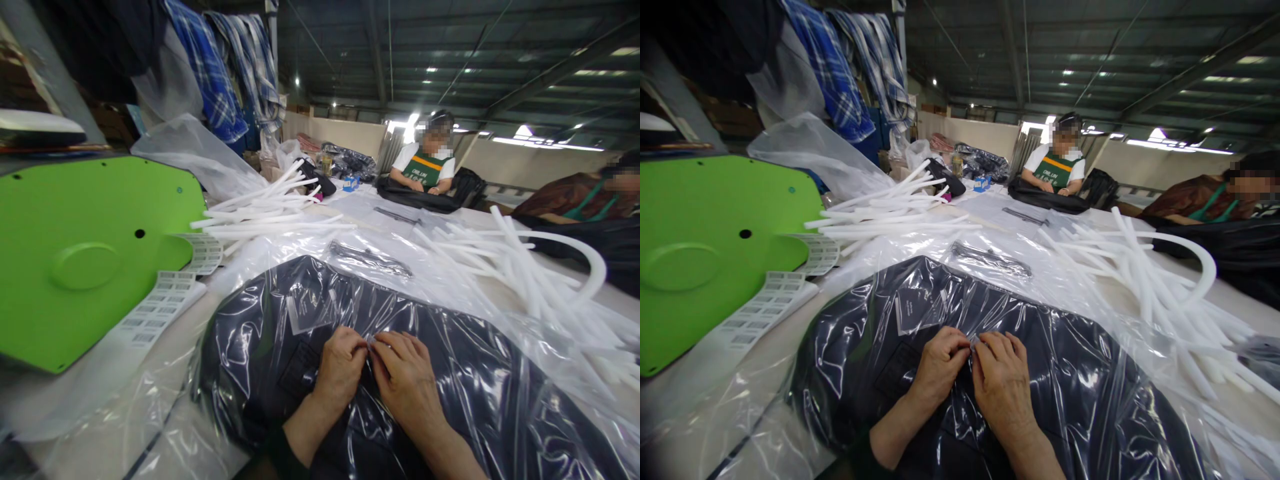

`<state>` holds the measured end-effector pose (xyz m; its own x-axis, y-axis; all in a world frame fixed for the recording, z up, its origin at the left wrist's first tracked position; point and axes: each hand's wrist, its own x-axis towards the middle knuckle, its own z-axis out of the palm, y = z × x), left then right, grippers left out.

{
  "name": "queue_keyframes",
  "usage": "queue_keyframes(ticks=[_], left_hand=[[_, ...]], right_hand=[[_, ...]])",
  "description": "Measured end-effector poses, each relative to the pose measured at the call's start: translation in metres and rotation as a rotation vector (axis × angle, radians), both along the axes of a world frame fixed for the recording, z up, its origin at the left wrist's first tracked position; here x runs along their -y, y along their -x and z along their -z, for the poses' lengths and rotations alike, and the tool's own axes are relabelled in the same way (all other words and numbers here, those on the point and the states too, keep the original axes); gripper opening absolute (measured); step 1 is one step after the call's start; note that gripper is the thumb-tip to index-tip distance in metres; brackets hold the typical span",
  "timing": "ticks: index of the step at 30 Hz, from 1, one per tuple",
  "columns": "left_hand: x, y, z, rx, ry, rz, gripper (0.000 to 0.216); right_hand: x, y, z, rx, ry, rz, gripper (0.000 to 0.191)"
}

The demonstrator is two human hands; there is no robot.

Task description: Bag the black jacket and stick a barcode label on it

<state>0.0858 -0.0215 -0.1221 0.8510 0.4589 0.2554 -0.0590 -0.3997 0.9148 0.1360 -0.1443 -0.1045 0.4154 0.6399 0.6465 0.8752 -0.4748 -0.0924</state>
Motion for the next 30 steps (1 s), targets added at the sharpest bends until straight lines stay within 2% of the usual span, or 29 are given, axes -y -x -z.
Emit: queue_keyframes(ticks=[17, 30], left_hand=[[0.0, -0.001, 0.0, 0.009, 0.01, -0.009, 0.018], [0.002, -0.002, 0.002, 0.006, -0.024, -0.019, 0.02]], right_hand=[[-0.007, 0.0, 0.0, -0.064, -0.059, -0.012, 0.02], [-0.009, -0.007, 0.014, -0.08, -0.063, 0.003, 0.017]])
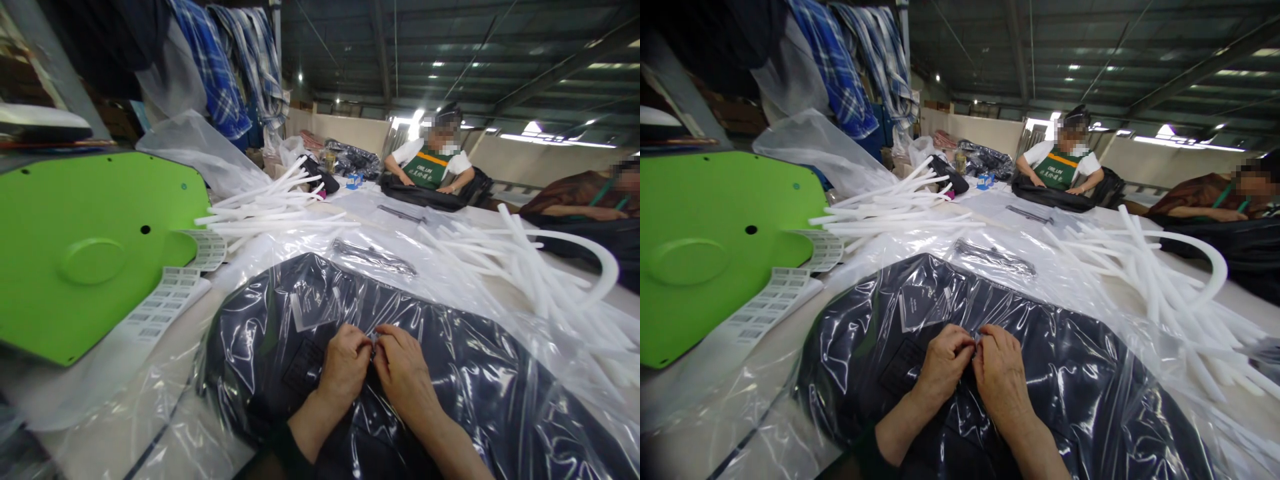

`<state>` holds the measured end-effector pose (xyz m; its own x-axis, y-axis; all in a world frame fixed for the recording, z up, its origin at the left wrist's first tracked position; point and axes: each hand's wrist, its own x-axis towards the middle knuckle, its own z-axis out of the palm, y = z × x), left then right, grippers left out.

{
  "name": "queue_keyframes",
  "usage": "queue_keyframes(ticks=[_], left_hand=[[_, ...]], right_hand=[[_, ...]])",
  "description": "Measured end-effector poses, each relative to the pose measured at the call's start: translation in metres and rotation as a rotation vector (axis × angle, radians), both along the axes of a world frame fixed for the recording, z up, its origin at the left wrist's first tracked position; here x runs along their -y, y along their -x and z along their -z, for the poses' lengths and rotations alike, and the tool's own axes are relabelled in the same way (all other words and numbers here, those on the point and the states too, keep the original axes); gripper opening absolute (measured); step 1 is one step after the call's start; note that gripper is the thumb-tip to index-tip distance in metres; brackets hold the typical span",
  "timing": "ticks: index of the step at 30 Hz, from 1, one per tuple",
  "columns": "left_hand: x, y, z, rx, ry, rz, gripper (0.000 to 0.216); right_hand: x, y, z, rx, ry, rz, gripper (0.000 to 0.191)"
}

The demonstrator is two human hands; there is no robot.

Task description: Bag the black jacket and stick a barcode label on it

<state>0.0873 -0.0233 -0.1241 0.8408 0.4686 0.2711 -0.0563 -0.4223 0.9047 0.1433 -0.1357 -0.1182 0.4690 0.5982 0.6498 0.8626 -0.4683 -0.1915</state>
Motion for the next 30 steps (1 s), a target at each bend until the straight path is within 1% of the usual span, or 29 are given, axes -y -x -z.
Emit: queue_keyframes(ticks=[8, 14, 23, 30], left_hand=[[0.001, -0.001, 0.004, -0.014, -0.016, -0.005, 0.018], [0.001, 0.002, 0.002, -0.021, -0.025, -0.003, 0.018], [0.002, 0.001, 0.001, -0.043, -0.042, -0.01, 0.017], [0.001, 0.001, -0.002, -0.04, -0.042, -0.016, 0.017]], right_hand=[[0.0, -0.003, 0.001, -0.001, 0.003, 0.013, 0.015], [0.001, -0.005, 0.004, -0.063, -0.007, 0.034, 0.015], [0.002, -0.006, 0.002, -0.267, -0.04, 0.079, 0.014], [0.003, -0.01, -0.007, -0.458, -0.1, 0.084, 0.02]])
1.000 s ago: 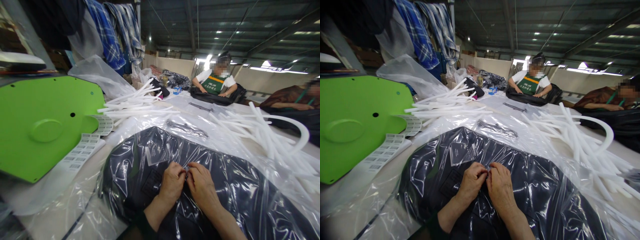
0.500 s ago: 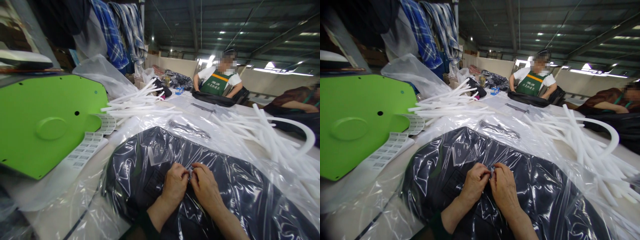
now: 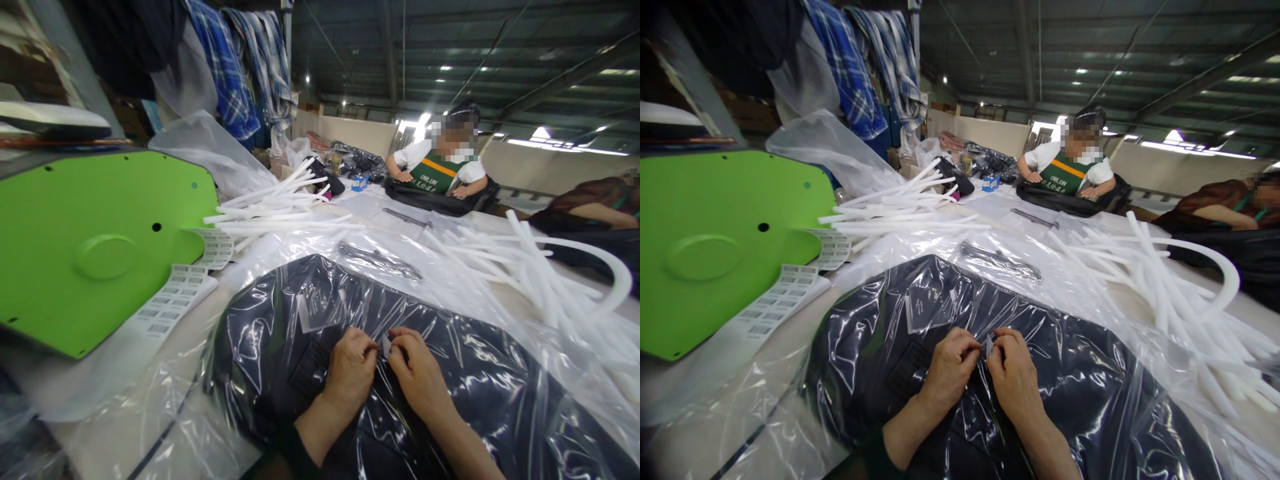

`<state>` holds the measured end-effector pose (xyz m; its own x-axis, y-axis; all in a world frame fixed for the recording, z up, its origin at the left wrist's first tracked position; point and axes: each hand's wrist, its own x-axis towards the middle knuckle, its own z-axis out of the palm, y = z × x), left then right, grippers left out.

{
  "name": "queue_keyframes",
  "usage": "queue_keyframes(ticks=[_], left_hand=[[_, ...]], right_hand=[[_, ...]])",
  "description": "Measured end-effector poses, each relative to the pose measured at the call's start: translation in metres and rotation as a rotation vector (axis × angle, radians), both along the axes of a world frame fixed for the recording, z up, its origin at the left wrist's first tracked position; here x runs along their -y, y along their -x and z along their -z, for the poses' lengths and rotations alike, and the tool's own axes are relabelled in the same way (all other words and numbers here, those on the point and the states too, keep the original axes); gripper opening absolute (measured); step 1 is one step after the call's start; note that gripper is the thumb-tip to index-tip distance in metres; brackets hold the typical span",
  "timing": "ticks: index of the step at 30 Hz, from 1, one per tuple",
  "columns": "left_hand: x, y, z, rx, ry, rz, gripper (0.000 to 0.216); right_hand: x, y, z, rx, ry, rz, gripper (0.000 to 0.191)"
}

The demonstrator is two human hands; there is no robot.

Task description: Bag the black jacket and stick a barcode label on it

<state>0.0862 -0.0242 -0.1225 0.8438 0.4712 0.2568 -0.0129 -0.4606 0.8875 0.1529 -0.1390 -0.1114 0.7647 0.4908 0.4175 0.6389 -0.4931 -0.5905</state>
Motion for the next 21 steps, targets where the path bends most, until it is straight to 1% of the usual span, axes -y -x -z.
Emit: queue_keyframes(ticks=[7, 10, 18, 21], left_hand=[[0.001, 0.001, -0.001, 0.013, -0.009, 0.014, 0.019], [0.003, 0.002, -0.001, 0.016, -0.028, 0.02, 0.016], [0.005, 0.0, -0.002, -0.03, -0.034, -0.032, 0.013], [0.005, 0.0, -0.001, -0.033, -0.029, -0.028, 0.013]], right_hand=[[0.002, -0.005, -0.006, -0.181, -0.032, -0.009, 0.024], [0.001, -0.007, -0.009, -0.253, -0.037, -0.011, 0.026], [-0.004, -0.008, -0.02, -0.398, -0.058, -0.007, 0.028], [-0.005, -0.007, -0.022, -0.436, -0.072, 0.005, 0.029]])
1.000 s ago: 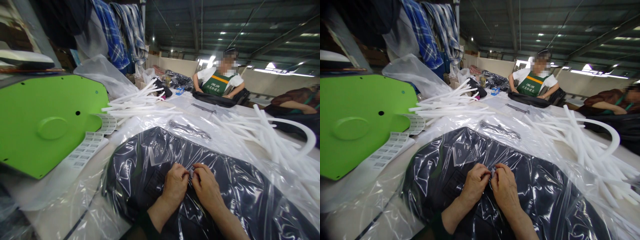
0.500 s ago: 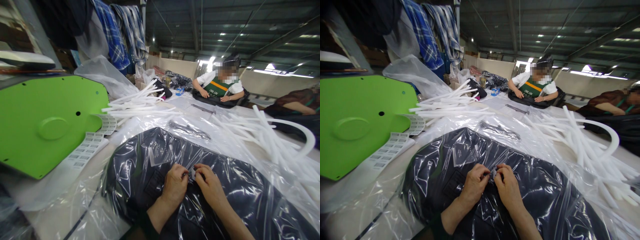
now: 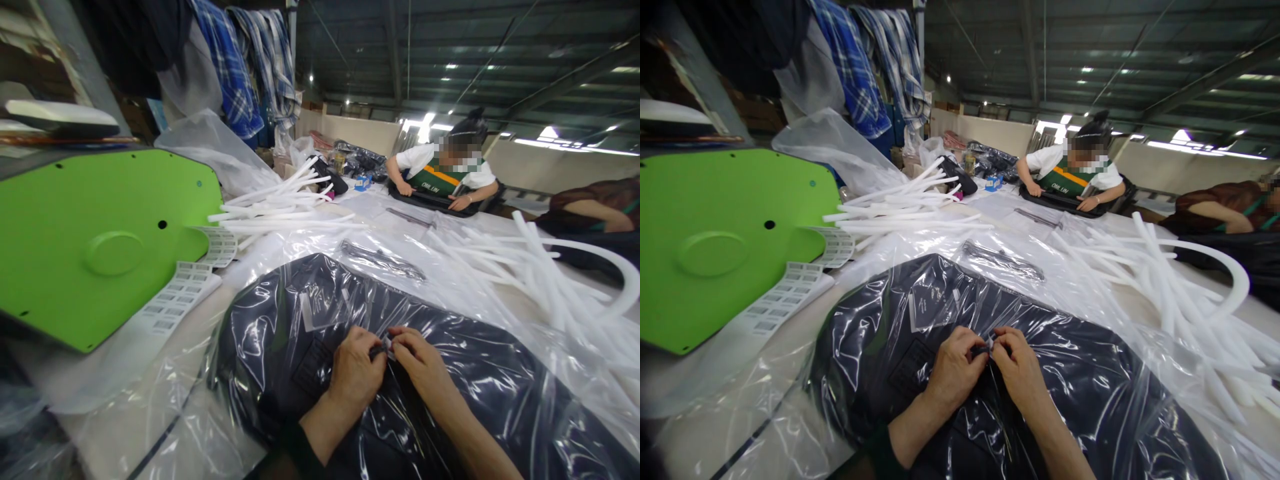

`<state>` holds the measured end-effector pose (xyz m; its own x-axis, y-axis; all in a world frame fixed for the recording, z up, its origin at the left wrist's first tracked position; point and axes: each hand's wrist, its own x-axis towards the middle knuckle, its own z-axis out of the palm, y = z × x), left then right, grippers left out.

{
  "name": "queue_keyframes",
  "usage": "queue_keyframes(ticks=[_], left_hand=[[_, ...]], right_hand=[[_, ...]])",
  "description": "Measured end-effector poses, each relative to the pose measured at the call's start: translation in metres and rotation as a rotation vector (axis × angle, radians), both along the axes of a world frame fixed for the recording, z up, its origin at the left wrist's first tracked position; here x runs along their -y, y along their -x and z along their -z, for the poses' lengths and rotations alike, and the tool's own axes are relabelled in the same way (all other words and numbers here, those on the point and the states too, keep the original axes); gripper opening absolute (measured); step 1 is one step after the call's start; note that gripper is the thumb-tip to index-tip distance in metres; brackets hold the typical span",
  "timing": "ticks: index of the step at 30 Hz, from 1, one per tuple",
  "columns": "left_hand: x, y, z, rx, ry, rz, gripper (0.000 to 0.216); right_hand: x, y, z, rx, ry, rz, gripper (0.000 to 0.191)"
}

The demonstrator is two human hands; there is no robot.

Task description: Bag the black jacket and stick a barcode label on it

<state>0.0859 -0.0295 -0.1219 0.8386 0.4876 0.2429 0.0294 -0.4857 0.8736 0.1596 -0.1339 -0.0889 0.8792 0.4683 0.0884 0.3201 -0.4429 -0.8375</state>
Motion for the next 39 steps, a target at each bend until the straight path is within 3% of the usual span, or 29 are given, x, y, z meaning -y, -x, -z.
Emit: queue_keyframes(ticks=[10, 22, 27, 31, 35, 39], left_hand=[[-0.001, 0.0, -0.002, -0.037, 0.003, 0.027, 0.018], [0.001, 0.002, -0.004, -0.056, -0.04, 0.024, 0.022], [0.001, 0.003, -0.002, 0.004, 0.007, 0.022, 0.018], [0.002, 0.006, -0.003, 0.172, 0.027, 0.0, 0.018], [0.003, 0.011, -0.003, 0.393, -0.149, -0.017, 0.018], [0.004, 0.013, -0.002, 0.45, -0.349, -0.035, 0.014]], right_hand=[[0.0, -0.001, 0.0, -0.139, -0.107, 0.074, 0.025], [0.003, -0.005, -0.003, -0.501, -0.379, 0.128, 0.026], [0.007, -0.006, -0.008, -0.546, -0.469, 0.145, 0.022], [0.008, -0.003, -0.009, -0.571, -0.519, 0.16, 0.024], [0.008, -0.001, -0.009, -0.567, -0.54, 0.165, 0.029], [0.006, 0.006, -0.013, -0.502, -0.555, 0.162, 0.026]])
